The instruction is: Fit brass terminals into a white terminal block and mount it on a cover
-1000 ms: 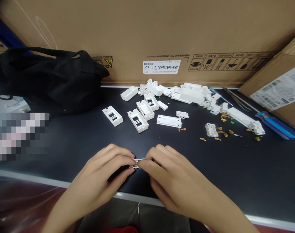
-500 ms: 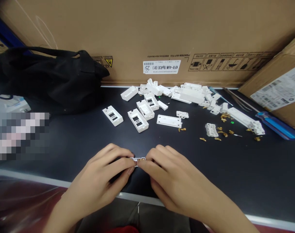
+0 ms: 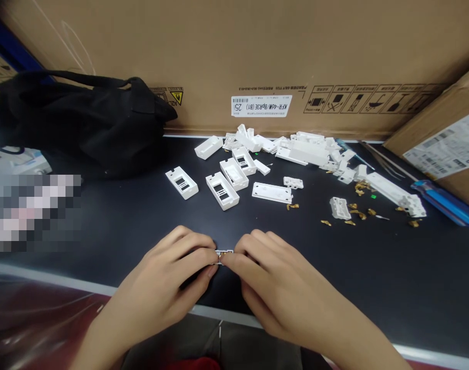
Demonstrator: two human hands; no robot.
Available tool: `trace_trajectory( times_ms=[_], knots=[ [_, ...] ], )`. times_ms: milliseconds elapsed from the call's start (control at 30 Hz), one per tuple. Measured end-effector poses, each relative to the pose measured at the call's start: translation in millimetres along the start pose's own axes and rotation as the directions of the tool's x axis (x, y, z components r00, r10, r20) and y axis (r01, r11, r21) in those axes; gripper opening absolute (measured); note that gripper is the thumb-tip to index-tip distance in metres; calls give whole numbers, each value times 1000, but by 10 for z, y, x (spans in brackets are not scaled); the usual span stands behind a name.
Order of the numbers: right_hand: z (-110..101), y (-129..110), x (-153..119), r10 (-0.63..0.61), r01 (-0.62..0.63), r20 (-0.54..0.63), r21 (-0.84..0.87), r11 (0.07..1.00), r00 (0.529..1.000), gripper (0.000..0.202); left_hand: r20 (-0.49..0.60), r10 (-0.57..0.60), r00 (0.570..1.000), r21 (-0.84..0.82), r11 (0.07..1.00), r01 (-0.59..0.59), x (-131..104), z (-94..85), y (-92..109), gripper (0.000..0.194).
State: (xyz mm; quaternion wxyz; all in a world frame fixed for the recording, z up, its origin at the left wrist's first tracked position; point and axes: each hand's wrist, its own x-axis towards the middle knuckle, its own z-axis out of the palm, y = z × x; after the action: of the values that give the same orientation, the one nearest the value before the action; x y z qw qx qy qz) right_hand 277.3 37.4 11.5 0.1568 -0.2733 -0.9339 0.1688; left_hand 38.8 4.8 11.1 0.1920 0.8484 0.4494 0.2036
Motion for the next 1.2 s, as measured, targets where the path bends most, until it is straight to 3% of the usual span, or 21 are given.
trace_trajectory(
  times_ms=[1200],
  knots=[
    [-11, -27, 23, 18, -18, 11, -30, 999, 1000, 33, -17, -34, 999, 45, 998, 35, 21, -9, 13, 11]
  ],
)
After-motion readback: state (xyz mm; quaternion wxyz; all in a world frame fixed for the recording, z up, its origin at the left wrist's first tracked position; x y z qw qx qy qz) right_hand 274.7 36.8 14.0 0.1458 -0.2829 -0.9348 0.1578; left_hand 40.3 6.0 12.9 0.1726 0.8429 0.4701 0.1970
